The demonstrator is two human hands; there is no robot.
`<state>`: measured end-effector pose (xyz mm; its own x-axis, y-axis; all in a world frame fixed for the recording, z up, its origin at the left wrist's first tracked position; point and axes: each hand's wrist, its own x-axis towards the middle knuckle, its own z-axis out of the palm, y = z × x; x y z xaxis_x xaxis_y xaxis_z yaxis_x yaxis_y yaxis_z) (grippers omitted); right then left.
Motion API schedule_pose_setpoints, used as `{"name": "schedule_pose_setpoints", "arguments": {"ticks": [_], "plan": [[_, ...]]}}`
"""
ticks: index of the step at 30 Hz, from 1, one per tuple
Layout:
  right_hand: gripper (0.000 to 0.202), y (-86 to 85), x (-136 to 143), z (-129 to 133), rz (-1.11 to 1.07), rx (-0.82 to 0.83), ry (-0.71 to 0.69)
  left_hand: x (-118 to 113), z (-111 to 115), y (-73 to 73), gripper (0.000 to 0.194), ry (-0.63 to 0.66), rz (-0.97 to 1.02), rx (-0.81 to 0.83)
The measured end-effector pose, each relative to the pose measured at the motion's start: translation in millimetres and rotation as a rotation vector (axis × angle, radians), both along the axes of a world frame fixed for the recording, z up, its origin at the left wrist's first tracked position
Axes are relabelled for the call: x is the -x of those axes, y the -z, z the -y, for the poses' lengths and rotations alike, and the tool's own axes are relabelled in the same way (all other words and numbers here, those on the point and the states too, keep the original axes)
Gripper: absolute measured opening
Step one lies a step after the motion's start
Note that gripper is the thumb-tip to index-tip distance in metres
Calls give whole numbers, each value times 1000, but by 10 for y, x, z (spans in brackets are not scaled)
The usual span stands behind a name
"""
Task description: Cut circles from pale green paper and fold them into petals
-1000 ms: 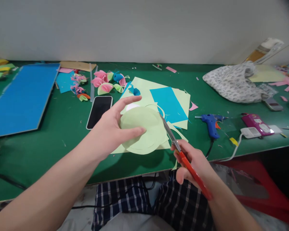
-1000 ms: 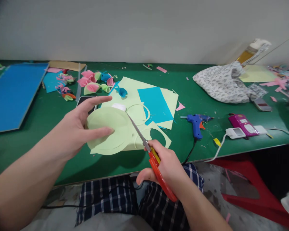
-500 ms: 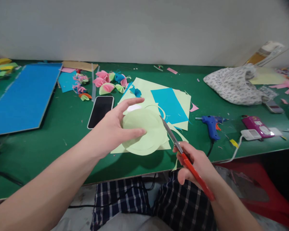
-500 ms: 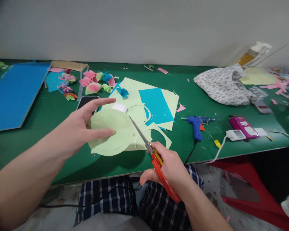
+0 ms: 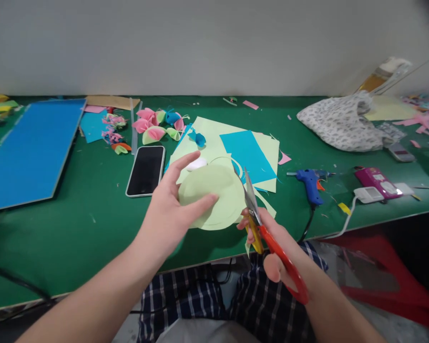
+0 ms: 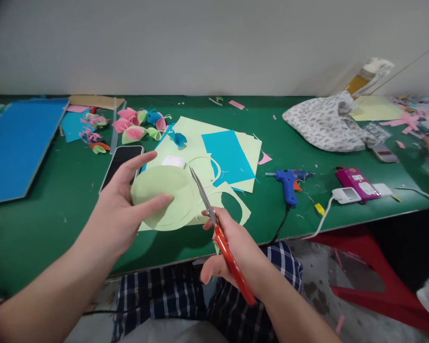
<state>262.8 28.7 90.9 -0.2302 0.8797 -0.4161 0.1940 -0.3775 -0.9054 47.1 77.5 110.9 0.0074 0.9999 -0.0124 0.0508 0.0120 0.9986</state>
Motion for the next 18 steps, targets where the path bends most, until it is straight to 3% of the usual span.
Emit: {"name": "schedule_pose_setpoints", "arguments": {"ticks": [6,9,12,18], "plan": [[54,-32,53,-9,130,-3,44,-88,102,66,70,-58,-44,-75],[71,-41,52,-20,123,-7,37,-93,103,59,70,-67,-48,-68],[89,-23,25,-24,104,-111,-32,-86,90,42,71,-67,-43,-50],[100,-24,24,-19,51,-68,-14,-103,100,20,68,-44,-10,-35]]}}
